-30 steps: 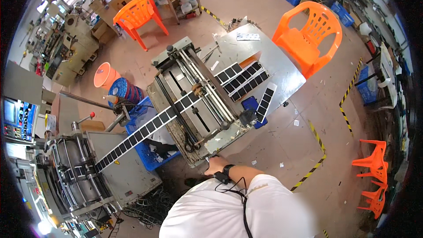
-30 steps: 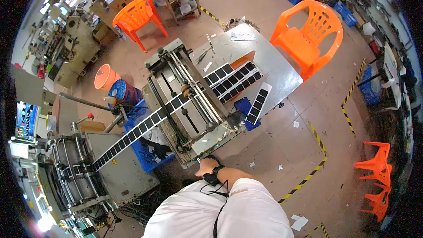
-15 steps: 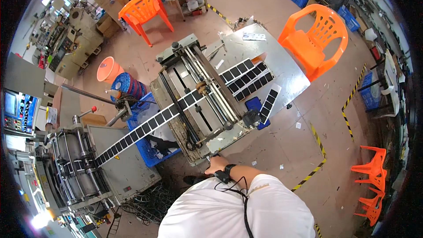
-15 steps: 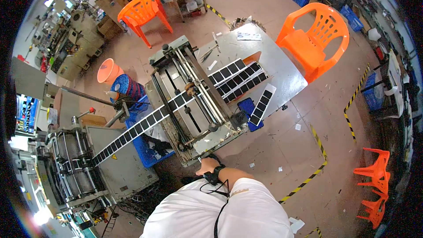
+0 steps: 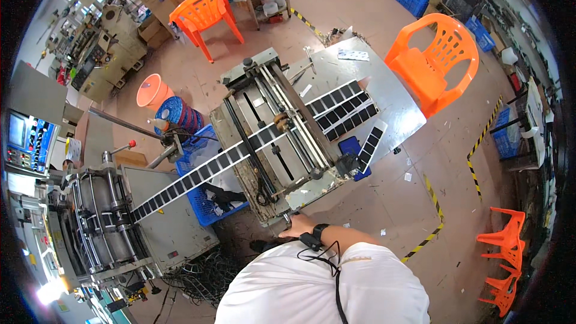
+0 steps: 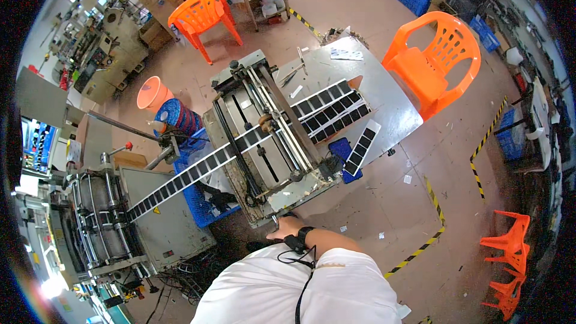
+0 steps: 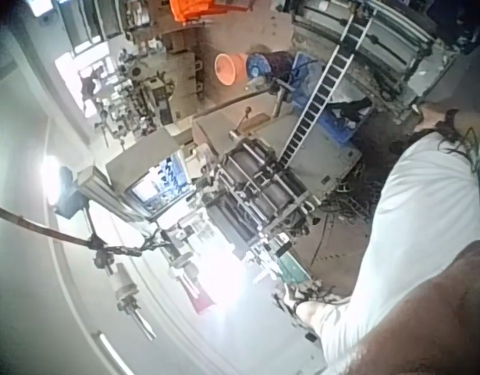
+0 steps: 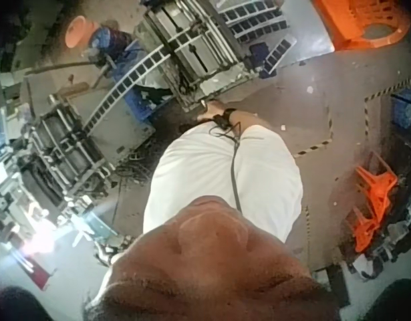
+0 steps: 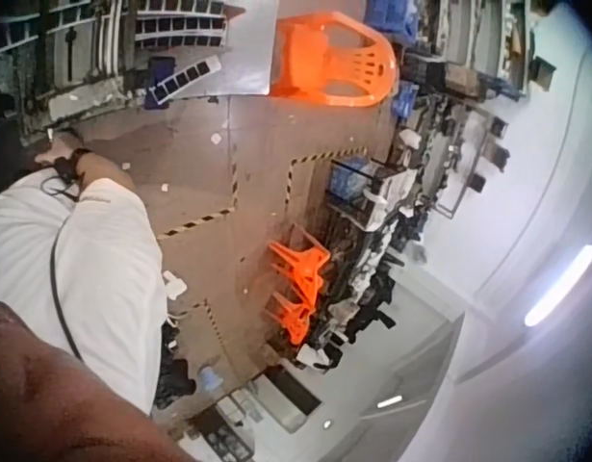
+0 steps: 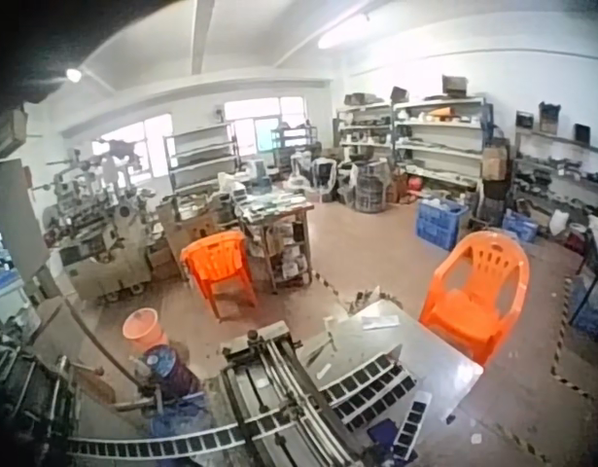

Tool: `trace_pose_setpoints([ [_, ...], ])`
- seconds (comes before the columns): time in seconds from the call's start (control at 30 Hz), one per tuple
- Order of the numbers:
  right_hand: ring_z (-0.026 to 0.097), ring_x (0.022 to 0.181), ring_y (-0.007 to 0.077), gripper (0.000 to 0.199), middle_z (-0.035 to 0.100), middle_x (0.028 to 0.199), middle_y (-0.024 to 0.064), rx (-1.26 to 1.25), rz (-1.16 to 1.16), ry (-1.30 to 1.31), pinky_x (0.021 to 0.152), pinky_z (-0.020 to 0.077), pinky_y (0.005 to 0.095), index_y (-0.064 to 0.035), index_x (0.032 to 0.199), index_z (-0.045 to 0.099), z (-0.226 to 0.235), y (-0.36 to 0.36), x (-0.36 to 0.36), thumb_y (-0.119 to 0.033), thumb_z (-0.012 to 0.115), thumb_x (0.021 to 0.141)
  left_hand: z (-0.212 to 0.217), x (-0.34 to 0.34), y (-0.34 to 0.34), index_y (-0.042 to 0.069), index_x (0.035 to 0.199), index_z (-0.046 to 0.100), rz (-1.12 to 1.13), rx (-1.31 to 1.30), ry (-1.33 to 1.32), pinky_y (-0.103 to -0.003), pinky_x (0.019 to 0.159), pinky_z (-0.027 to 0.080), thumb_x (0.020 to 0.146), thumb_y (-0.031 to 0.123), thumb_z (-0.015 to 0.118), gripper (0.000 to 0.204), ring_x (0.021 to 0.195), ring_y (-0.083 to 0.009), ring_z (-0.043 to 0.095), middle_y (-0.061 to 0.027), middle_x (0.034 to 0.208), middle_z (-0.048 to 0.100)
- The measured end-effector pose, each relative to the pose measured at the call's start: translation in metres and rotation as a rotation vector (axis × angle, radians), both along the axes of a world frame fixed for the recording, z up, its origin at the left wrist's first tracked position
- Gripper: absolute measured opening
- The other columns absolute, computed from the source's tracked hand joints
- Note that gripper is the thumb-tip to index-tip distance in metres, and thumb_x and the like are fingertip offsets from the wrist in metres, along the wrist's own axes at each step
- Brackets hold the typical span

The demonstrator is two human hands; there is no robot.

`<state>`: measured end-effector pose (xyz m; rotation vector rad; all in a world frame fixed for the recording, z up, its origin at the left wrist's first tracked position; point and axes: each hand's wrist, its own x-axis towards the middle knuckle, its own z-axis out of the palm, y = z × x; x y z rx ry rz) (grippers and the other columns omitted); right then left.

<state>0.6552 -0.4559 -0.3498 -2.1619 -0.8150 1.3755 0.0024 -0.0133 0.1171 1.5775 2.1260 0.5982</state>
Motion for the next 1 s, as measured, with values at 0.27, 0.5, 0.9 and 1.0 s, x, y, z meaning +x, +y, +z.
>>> trace_pose_setpoints([
  [0.27,0.065,0.102,0.04,0.083,0.067,0.11,0.0272,0.028,-0.002,-0.082,0.085,0.0516,0.0472,0.0056,0.11,0.064,0.016,-0.028,0.016,-0.07,0.065,0.076,0.0,-0.01,-0.009,0.013,0.126,0.055,0.041,0.005,0.007,-0.038,0.071,0.035,0.089,0.032,0.07,0.044,0.082,-0.0216,0.041,-0.0091,0.094,0.046],
  [0.5,0.06,0.114,0.0407,0.082,0.064,0.118,0.0257,0.122,0.046,-0.178,0.095,0.048,0.0455,0.0002,0.128,0.058,0.057,-0.027,0.018,-0.065,0.066,0.078,-0.003,-0.025,-0.021,0.012,0.122,0.059,0.084,0.006,0.018,-0.038,0.065,0.037,0.09,0.03,0.07,0.039,0.074,-0.0212,0.044,-0.009,0.086,0.048],
  [0.9,0.064,0.103,0.0379,0.063,0.068,0.109,0.021,0.522,0.342,0.015,0.09,0.0505,0.0438,0.0014,0.117,0.064,0.099,0.026,-0.001,-0.053,0.066,0.085,-0.011,-0.083,-0.057,0.011,0.115,0.065,0.188,0.025,0.038,-0.037,0.055,0.04,0.09,0.028,0.07,0.03,0.06,-0.0204,0.047,-0.0087,0.073,0.052],
  [1.0,0.065,0.103,0.0363,0.06,0.069,0.109,0.0196,0.521,0.458,0.069,0.089,0.051,0.0431,0.0001,0.115,0.065,0.112,0.051,-0.002,-0.052,0.066,0.086,-0.01,-0.123,-0.077,0.011,0.113,0.067,0.225,0.058,0.058,-0.037,0.053,0.04,0.09,0.027,0.071,0.029,0.057,-0.0202,0.048,-0.0086,0.069,0.053],
])
